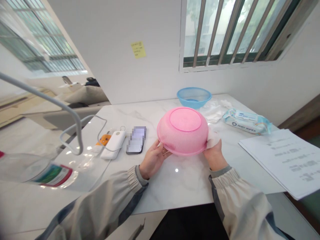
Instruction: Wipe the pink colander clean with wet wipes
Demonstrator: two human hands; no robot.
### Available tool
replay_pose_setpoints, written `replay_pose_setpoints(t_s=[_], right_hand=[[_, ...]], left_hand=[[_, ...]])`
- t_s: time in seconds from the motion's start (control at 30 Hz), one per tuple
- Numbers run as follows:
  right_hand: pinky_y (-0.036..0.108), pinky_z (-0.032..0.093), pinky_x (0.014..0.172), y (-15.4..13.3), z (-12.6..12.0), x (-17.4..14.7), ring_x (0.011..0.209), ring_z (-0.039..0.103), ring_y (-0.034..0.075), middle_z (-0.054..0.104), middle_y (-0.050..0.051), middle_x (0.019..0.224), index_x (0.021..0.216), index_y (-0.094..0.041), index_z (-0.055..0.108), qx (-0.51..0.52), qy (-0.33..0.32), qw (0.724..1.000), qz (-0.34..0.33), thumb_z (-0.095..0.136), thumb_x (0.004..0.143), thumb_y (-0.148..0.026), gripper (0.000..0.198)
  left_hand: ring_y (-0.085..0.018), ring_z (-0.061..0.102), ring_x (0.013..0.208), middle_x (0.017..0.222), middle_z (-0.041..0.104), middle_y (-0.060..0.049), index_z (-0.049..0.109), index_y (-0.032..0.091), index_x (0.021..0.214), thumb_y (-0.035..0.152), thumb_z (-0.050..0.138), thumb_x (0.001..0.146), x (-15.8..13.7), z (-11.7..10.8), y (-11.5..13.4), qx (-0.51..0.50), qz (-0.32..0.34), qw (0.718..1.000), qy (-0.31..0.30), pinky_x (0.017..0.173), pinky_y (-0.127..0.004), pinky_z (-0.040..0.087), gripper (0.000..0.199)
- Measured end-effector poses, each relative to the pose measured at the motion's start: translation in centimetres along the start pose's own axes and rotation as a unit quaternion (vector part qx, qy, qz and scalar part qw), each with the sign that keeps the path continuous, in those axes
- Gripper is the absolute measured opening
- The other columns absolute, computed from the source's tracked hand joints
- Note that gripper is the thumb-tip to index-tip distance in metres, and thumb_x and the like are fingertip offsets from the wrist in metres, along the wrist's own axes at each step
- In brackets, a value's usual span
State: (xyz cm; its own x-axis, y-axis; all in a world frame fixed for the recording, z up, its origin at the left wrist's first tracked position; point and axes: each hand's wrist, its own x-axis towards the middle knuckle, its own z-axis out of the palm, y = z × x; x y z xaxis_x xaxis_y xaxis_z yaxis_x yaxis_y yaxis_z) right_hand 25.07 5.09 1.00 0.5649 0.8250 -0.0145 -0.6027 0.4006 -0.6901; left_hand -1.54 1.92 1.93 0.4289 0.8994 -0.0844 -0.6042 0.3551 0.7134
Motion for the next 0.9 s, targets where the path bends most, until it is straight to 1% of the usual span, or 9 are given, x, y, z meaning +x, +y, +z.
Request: replay_pose_setpoints(t_s=[0.2, 0.33, 0.47, 0.53, 0.6, 0.67, 0.73, 0.83, 0.9], right_hand=[[0.043, 0.068, 0.083, -0.3, 2.1, -0.7, 0.090, 0.077, 0.024, 0.074, -0.005, 0.076, 0.083, -0.030, 0.060, -0.077, -0.021, 0.997, 0.017, 0.070, 0.079, -0.029, 0.011], [0.047, 0.068, 0.089, -1.6, 2.5, -1.0, 0.103, 0.077, 0.029, 0.079, -0.003, 0.082, 0.081, -0.032, 0.064, -0.094, -0.035, 0.994, 0.033, 0.073, 0.076, -0.034, 0.011], [0.051, 0.069, 0.086, -2.3, 2.5, -0.8, 0.102, 0.077, 0.030, 0.080, -0.002, 0.085, 0.084, -0.032, 0.067, -0.089, -0.040, 0.994, 0.056, 0.075, 0.077, -0.039, 0.013], [0.050, 0.069, 0.083, -2.3, 2.5, -0.8, 0.097, 0.078, 0.029, 0.078, -0.002, 0.084, 0.087, -0.032, 0.068, -0.088, -0.039, 0.994, 0.057, 0.074, 0.078, -0.038, 0.012], [0.047, 0.070, 0.081, -2.2, 2.4, -0.7, 0.092, 0.079, 0.028, 0.078, -0.002, 0.082, 0.088, -0.032, 0.068, -0.088, -0.027, 0.995, 0.042, 0.072, 0.080, -0.038, 0.011], [0.045, 0.070, 0.080, -2.0, 2.1, -0.6, 0.088, 0.078, 0.026, 0.077, -0.003, 0.082, 0.091, -0.032, 0.068, -0.089, -0.009, 0.996, 0.018, 0.070, 0.084, -0.041, 0.012], [0.044, 0.070, 0.080, -1.8, 1.6, -0.3, 0.086, 0.078, 0.024, 0.078, -0.003, 0.085, 0.094, -0.032, 0.068, -0.092, 0.007, 0.996, -0.001, 0.068, 0.087, -0.044, 0.014], [0.045, 0.070, 0.081, -1.4, 0.9, 0.2, 0.090, 0.077, 0.023, 0.080, -0.004, 0.091, 0.098, -0.035, 0.067, -0.096, 0.015, 0.995, -0.003, 0.067, 0.089, -0.044, 0.013], [0.047, 0.070, 0.082, -1.1, 0.6, 0.4, 0.092, 0.078, 0.024, 0.081, -0.004, 0.092, 0.099, -0.038, 0.067, -0.098, 0.004, 0.995, 0.005, 0.067, 0.089, -0.044, 0.012]], left_hand=[[-0.020, 0.072, 0.099, 0.111, 0.075, -0.005, 0.070, 0.023, 0.126, 0.043, 0.093, 0.086, -0.1, 0.2, 0.0, 0.009, 0.015, 1.000, 0.001, 0.103, -0.044, 0.053, 0.050], [-0.021, 0.070, 0.100, 0.110, 0.075, -0.005, 0.073, 0.022, 0.119, 0.048, 0.092, 0.087, -0.1, 0.2, -0.2, 0.011, 0.010, 1.000, -0.006, 0.103, -0.043, 0.053, 0.045], [-0.020, 0.068, 0.098, 0.107, 0.075, -0.005, 0.073, 0.021, 0.101, 0.050, 0.084, 0.095, 0.5, -0.3, -0.2, 0.006, 0.012, 0.999, 0.034, 0.098, -0.037, 0.052, 0.032], [-0.020, 0.068, 0.102, 0.113, 0.077, -0.005, 0.074, 0.022, 0.103, 0.050, 0.079, 0.098, 0.7, -0.6, -0.2, -0.002, 0.019, 0.998, 0.058, 0.097, -0.036, 0.052, 0.029], [-0.022, 0.068, 0.114, 0.125, 0.077, -0.007, 0.075, 0.023, 0.110, 0.053, 0.074, 0.101, 0.7, -0.6, -0.2, -0.008, 0.016, 0.998, 0.064, 0.103, -0.038, 0.052, 0.032], [-0.028, 0.067, 0.126, 0.132, 0.077, -0.011, 0.077, 0.022, 0.118, 0.061, 0.069, 0.102, 0.4, -0.4, -0.2, -0.014, -0.009, 0.999, 0.041, 0.113, -0.044, 0.049, 0.043], [-0.032, 0.068, 0.131, 0.131, 0.078, -0.014, 0.078, 0.020, 0.120, 0.067, 0.070, 0.100, 0.0, -0.1, -0.2, -0.024, -0.045, 0.999, -0.011, 0.120, -0.049, 0.046, 0.051], [-0.035, 0.067, 0.137, 0.137, 0.076, -0.016, 0.078, 0.019, 0.122, 0.057, 0.084, 0.093, -0.6, 0.3, -0.4, -0.021, -0.077, 0.991, -0.104, 0.127, -0.054, 0.040, 0.049], [-0.036, 0.065, 0.142, 0.142, 0.074, -0.018, 0.077, 0.019, 0.123, 0.053, 0.089, 0.090, -0.9, 0.3, -0.6, -0.006, -0.089, 0.986, -0.139, 0.129, -0.055, 0.037, 0.049]])
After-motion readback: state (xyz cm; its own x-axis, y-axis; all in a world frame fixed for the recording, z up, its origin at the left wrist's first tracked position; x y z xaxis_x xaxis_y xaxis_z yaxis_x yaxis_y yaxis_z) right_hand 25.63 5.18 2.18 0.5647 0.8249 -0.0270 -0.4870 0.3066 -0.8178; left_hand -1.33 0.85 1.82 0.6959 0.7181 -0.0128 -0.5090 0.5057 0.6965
